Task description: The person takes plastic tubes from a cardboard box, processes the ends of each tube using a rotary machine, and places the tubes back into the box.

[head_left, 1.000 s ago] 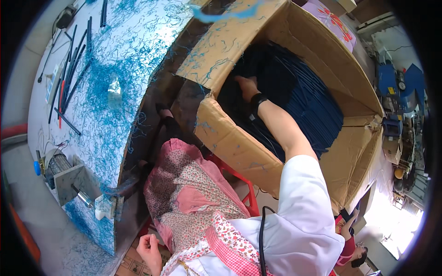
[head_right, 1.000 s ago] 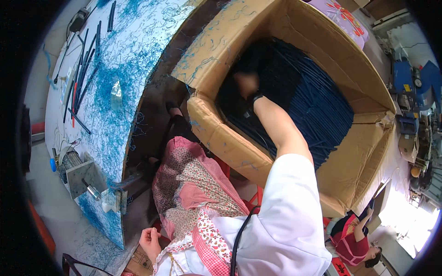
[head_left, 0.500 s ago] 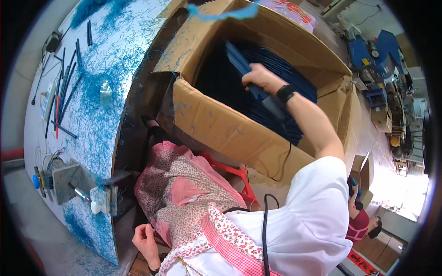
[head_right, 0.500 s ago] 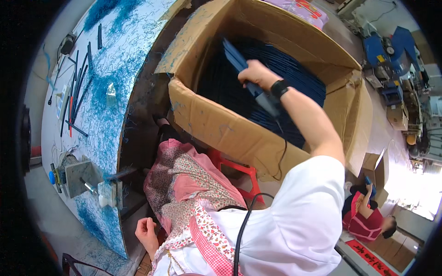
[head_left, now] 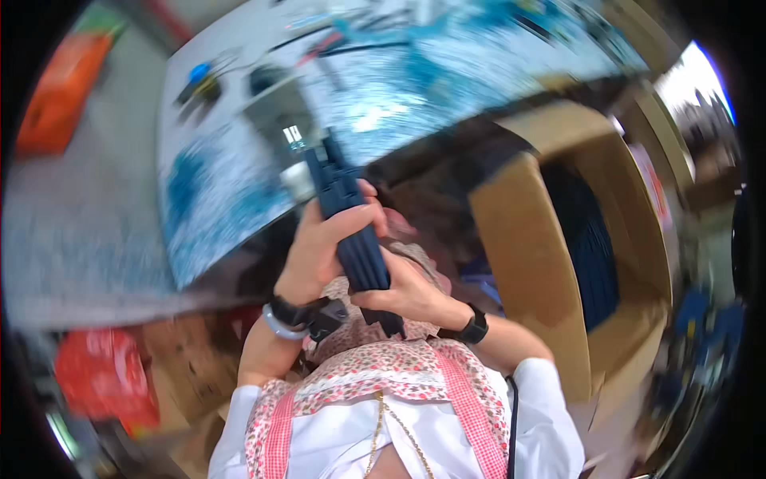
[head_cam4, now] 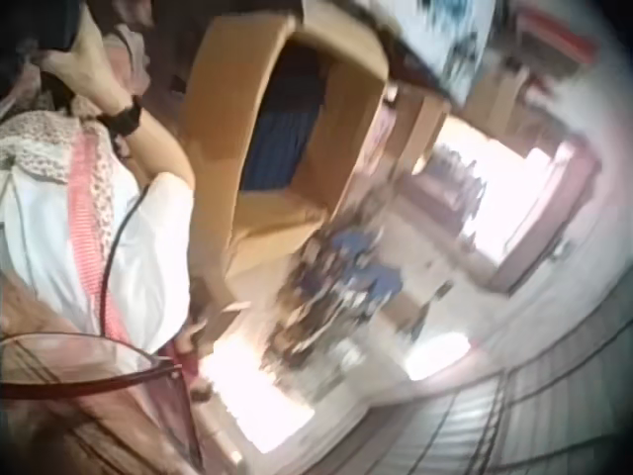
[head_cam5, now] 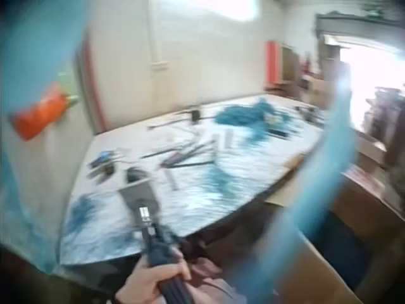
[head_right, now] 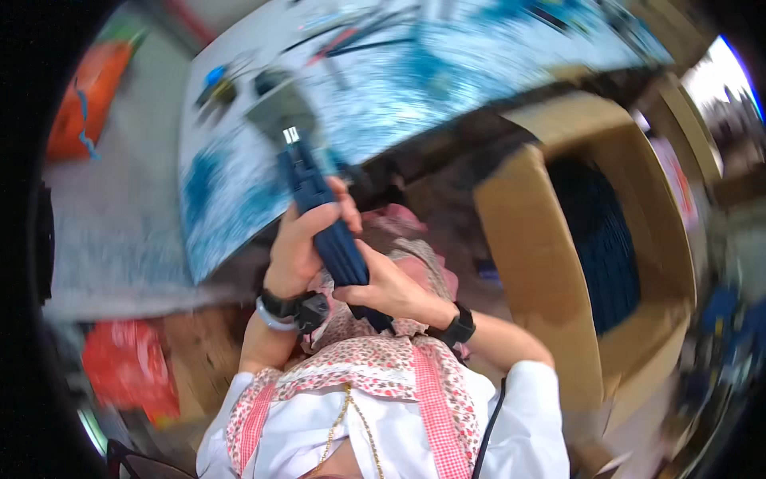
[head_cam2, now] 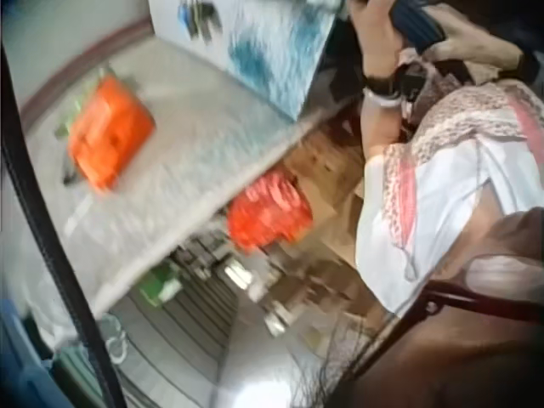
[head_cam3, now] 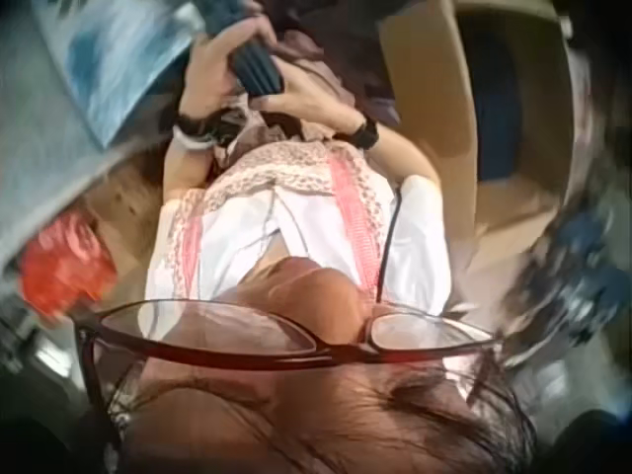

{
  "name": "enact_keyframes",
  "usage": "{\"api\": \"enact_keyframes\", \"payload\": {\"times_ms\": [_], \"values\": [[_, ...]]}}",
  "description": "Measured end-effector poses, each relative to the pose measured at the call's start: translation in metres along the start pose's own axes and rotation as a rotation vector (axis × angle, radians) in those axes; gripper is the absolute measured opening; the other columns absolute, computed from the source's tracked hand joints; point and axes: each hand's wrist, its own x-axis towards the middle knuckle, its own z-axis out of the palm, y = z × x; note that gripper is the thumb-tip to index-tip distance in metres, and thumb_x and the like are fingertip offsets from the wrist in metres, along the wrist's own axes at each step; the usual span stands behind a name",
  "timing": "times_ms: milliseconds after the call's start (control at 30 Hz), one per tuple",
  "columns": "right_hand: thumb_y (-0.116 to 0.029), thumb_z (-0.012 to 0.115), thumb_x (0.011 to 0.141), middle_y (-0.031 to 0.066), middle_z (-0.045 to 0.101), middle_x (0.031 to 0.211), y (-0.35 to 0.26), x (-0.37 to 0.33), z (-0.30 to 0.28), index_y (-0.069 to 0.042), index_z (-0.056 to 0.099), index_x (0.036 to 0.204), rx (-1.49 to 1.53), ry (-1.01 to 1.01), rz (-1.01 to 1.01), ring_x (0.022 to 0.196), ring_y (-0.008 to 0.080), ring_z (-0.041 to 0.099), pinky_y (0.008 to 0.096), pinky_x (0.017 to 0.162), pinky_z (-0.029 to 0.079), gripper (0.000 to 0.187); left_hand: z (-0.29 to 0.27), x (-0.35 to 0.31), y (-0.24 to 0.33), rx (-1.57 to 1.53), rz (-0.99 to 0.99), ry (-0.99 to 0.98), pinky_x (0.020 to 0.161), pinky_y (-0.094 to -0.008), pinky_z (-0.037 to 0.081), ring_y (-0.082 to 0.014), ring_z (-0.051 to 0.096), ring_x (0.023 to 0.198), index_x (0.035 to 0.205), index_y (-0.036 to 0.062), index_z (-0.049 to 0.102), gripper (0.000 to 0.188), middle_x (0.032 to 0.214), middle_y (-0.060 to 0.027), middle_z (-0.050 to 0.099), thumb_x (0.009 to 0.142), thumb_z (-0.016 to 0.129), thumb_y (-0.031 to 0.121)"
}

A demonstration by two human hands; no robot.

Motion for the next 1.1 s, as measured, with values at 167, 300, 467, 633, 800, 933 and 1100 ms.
{"api": "enact_keyframes", "payload": {"times_ms": [167,300,467,633,800,933,1100], "values": [[-0.009,0.059,0.085,0.0039,0.056,0.086,0.018,0.039,0.028,-0.001,0.05,0.108,0.342,-0.055,0.041,0.079,0.0119,0.052,0.0288,0.07,0.045,0.026,-0.043,-0.019,0.003,-0.005,-0.016,0.35,0.072,-0.0285,0.05,-0.0161,0.061,0.072,0.1,-0.0002,0.056,0.03,0.081,-0.0076,0.063,0.078,0.071,0.013],[-0.015,0.048,0.095,0.0026,0.051,0.072,0.036,0.066,0.026,-0.001,0.051,0.104,-0.51,0.076,-0.472,0.065,0.0098,0.049,0.026,0.057,0.041,0.017,-0.076,-0.022,-0.009,0.177,0.112,0.492,0.066,-0.027,0.051,-0.0162,0.062,0.069,0.095,0.0003,0.057,0.027,0.08,-0.0063,0.063,0.077,0.072,0.013],[-0.021,0.04,0.099,-0.0008,0.043,0.058,0.041,0.076,0.017,-0.004,0.05,0.106,-0.118,0.137,0.006,0.047,0.0069,0.04,0.0203,0.043,0.032,0.021,-0.1,-0.023,0.001,-0.066,-0.134,0.462,0.066,-0.0262,0.051,-0.0175,0.064,0.072,0.104,0.002,0.055,0.033,0.08,-0.007,0.063,0.077,0.072,0.012],[-0.022,0.039,0.099,-0.0029,0.036,0.054,0.021,0.083,0.019,-0.006,0.047,0.11,0.331,0.06,0.249,0.04,0.0063,0.033,0.0197,0.036,0.026,0.021,-0.109,-0.041,-0.037,-0.178,-0.241,0.481,0.068,-0.028,0.052,-0.0178,0.064,0.075,0.108,0.0016,0.052,0.037,0.083,-0.0074,0.063,0.078,0.071,0.011],[-0.025,0.041,0.099,-0.0037,0.032,0.054,0.019,0.102,0.023,-0.007,0.047,0.111,0.499,0.093,0.265,0.039,0.0059,0.03,0.0199,0.035,0.024,0.023,-0.109,-0.046,-0.044,-0.193,-0.283,0.407,0.07,-0.0291,0.052,-0.018,0.064,0.076,0.112,0.0012,0.05,0.038,0.087,-0.0079,0.063,0.079,0.067,0.012],[-0.026,0.041,0.099,-0.0038,0.031,0.055,0.015,0.109,0.018,-0.007,0.048,0.111,0.476,0.055,0.272,0.039,0.0057,0.029,0.0199,0.035,0.024,0.023,-0.112,-0.044,-0.021,-0.146,-0.219,0.457,0.069,-0.0292,0.052,-0.0181,0.064,0.076,0.111,0.0005,0.05,0.037,0.087,-0.0082,0.063,0.079,0.066,0.011],[-0.026,0.041,0.099,-0.0038,0.032,0.055,0.006,0.098,0.022,-0.008,0.048,0.111,0.52,0.083,0.335,0.039,0.0054,0.029,0.0201,0.035,0.024,0.023,-0.103,-0.052,-0.025,-0.261,-0.227,0.415,0.066,-0.0282,0.052,-0.0178,0.065,0.075,0.109,-0.0006,0.05,0.036,0.086,-0.0079,0.062,0.078,0.067,0.007]]}}
